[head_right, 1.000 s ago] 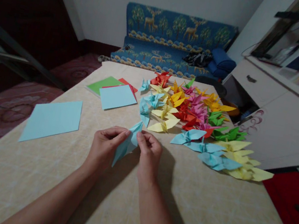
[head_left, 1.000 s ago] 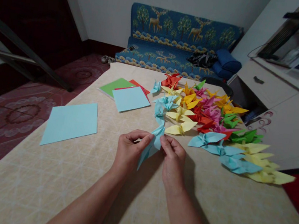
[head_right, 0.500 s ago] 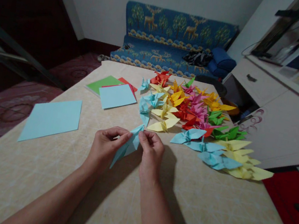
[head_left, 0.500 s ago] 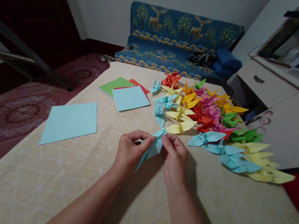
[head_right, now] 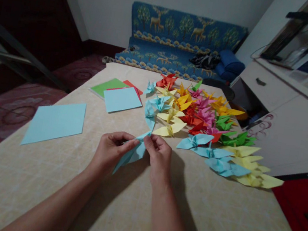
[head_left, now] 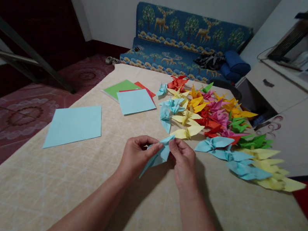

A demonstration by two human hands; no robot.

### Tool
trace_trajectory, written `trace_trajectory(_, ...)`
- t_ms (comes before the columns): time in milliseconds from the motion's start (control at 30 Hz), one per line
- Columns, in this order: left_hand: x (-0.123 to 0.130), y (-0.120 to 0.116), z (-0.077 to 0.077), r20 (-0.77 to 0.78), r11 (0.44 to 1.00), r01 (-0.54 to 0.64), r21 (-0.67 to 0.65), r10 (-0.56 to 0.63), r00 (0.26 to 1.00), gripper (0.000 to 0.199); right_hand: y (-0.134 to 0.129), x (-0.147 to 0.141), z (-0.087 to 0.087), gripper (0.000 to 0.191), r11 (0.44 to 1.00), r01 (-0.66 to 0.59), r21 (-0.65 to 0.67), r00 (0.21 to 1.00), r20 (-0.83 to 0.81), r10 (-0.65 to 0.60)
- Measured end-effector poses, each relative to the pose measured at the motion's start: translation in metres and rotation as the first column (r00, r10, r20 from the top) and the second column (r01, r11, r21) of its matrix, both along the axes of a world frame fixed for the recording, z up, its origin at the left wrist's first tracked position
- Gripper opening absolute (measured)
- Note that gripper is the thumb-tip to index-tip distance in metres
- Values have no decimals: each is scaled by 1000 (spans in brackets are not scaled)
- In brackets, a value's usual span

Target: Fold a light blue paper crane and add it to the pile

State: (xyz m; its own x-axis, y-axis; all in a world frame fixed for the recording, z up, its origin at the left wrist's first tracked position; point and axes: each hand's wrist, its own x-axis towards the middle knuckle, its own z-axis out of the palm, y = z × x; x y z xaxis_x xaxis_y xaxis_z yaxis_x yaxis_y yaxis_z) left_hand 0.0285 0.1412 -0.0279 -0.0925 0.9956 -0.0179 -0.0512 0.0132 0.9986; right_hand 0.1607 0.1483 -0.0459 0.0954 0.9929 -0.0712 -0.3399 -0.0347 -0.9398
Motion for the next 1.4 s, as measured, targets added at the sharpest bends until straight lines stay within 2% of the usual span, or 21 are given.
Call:
trace_trajectory(100, 1, 1, 0, 15, 1000, -15, 10, 14, 1000, 18, -1, 0, 0, 25, 1000, 0, 31, 996, 91, -3)
trace_trajectory(200, 1, 2, -2, 95, 1000, 0, 2, -1, 995, 24, -2, 0, -1, 21, 996, 56, 63, 990, 123, -63)
trace_trajectory(300, 1, 3, -3, 215, 994, 61, -94, -40, 976, 39, -1, 1, -1, 20, 991, 121, 61, 991, 51, -124)
trace_trajectory(400, -1, 3, -3, 242, 972, 118, -205, -67, 968, 36, 0, 3, 0, 22, 990, 139, 28, 990, -10, -139)
trace_trajectory(567, -6, 5, -3, 293, 954, 138, -264, -57, 954, 35, 0, 7, 2, 23, 992, 119, 36, 991, 53, -121)
trace_trajectory(700, -12, 7, -2, 360, 962, 143, -231, -52, 931, 38, -1, 6, 4, 28, 990, 140, 12, 983, 116, -140)
trace_trajectory(833, -15, 8, 2, 405, 954, 185, -234, -77, 911, 47, -2, 1, 6, 30, 993, 101, -67, 995, -16, -102)
trace_trajectory(900, -16, 8, 4, 414, 946, 195, -260, -73, 907, 51, -1, 0, 5, 28, 988, 114, -101, 990, -73, -121)
trace_trajectory(967, -16, 9, 5, 457, 946, 180, -270, -39, 889, 47, 0, 0, 5, 26, 975, 179, -132, 974, -117, -195)
trace_trajectory(1067, -17, 11, 2, 563, 949, 186, -253, -12, 826, 31, 1, 1, 4, 25, 941, 294, -166, 933, -165, -320)
trace_trajectory(1233, -9, 7, -2, 626, 931, 317, -181, -139, 767, 27, 0, -2, 6, 26, 932, 327, -156, 908, -222, -355)
trace_trajectory(1300, -4, 4, 0, 605, 932, 323, -161, -166, 779, 28, -1, -4, 7, 26, 934, 320, -157, 906, -238, -350)
trace_trajectory(1400, 1, 1, 1, 532, 964, 214, -159, -99, 841, 36, -2, -6, 7, 25, 933, 318, -166, 905, -241, -351)
